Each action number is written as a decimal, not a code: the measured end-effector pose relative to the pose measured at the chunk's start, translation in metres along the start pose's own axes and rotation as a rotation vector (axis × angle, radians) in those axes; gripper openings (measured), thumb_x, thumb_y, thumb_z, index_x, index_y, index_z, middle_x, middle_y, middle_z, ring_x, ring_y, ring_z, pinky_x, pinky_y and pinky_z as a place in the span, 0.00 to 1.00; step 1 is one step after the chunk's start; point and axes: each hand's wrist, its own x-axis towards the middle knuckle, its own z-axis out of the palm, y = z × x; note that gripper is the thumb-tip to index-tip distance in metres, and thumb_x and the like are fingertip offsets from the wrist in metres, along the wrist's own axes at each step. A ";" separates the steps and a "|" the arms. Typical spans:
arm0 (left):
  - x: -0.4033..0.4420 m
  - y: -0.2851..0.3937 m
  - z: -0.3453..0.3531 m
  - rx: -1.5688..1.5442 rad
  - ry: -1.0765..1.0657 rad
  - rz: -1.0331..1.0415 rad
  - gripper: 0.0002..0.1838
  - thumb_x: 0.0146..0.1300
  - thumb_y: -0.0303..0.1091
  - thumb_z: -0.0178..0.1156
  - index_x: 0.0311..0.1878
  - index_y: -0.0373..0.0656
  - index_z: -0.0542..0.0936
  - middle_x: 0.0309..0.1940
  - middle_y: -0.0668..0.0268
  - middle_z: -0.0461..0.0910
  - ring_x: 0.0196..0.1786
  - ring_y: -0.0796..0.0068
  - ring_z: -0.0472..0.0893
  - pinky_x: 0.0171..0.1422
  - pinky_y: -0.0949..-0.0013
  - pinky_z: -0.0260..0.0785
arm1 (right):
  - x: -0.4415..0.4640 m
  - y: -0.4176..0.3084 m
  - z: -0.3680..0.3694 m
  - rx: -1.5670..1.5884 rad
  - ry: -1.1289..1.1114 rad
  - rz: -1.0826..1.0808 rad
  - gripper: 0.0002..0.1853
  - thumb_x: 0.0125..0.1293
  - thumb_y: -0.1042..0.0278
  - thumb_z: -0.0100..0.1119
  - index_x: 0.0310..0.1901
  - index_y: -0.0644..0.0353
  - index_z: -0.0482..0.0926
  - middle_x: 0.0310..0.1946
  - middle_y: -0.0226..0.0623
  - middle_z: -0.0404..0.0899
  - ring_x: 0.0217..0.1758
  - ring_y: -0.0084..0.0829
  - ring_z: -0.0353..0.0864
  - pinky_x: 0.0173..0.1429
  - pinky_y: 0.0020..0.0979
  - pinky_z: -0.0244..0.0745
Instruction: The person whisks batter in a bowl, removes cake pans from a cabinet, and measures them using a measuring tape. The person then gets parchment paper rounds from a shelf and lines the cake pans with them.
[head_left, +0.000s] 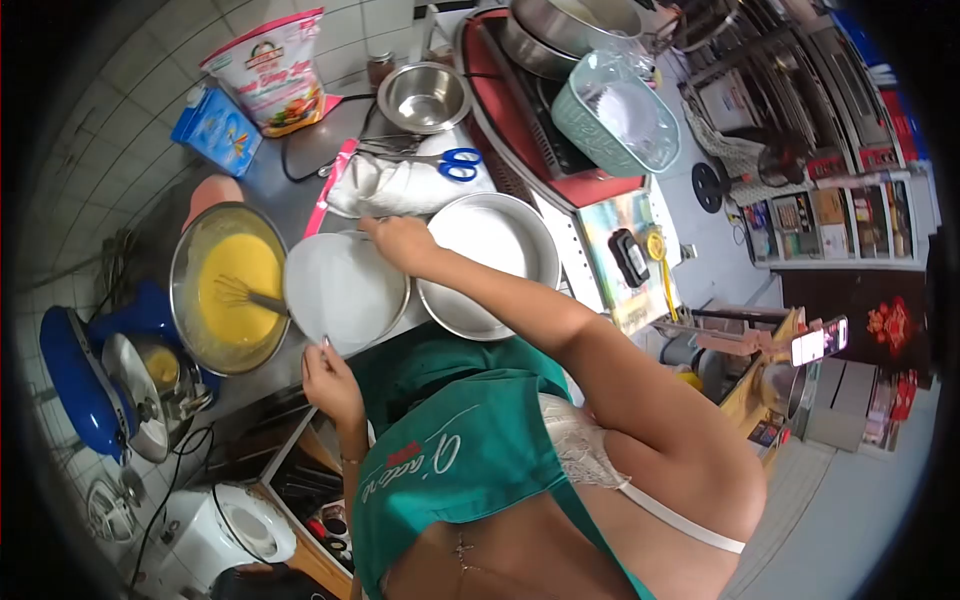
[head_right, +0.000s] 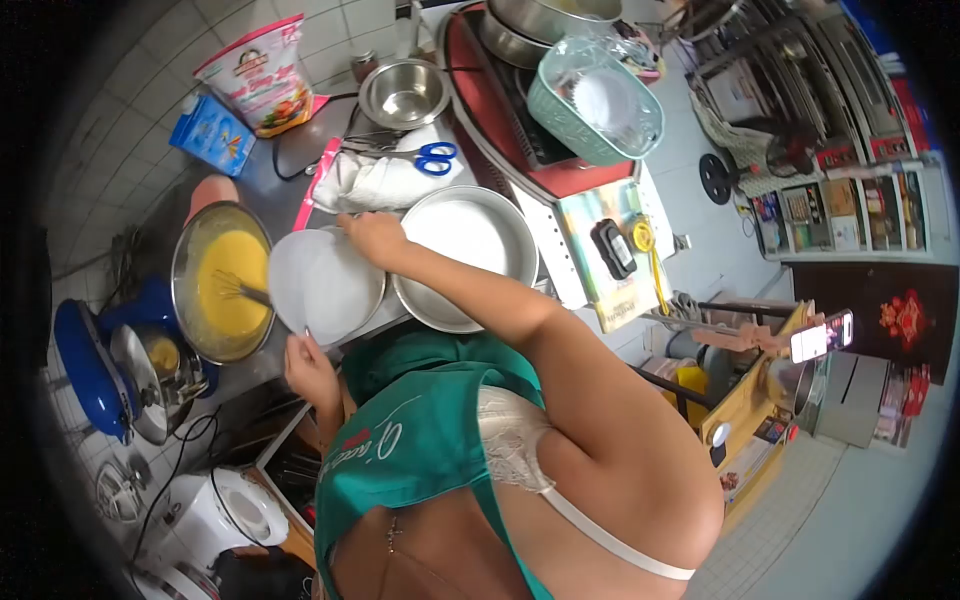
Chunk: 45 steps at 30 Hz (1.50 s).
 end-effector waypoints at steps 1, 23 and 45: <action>-0.008 -0.005 -0.003 -0.015 0.034 0.063 0.12 0.66 0.32 0.55 0.27 0.37 0.70 0.20 0.53 0.71 0.23 0.57 0.72 0.27 0.63 0.64 | 0.000 0.001 0.000 -0.003 -0.024 0.008 0.13 0.62 0.69 0.47 0.48 0.53 0.73 0.25 0.47 0.81 0.29 0.47 0.83 0.33 0.48 0.76; -0.049 -0.046 0.040 -0.429 -0.206 -0.584 0.10 0.53 0.27 0.64 0.36 0.31 0.78 0.29 0.54 0.83 0.33 0.72 0.83 0.40 0.65 0.73 | -0.054 -0.030 -0.115 0.582 -0.299 0.052 0.17 0.59 0.79 0.55 0.51 0.66 0.75 0.36 0.41 0.83 0.19 0.27 0.81 0.19 0.27 0.72; -0.076 -0.048 0.023 -0.409 -0.419 -0.295 0.10 0.60 0.33 0.56 0.39 0.38 0.80 0.30 0.51 0.81 0.31 0.57 0.82 0.38 0.59 0.74 | 0.022 0.035 0.022 0.188 -0.103 -0.369 0.21 0.61 0.67 0.58 0.57 0.56 0.73 0.48 0.45 0.80 0.49 0.50 0.79 0.52 0.45 0.73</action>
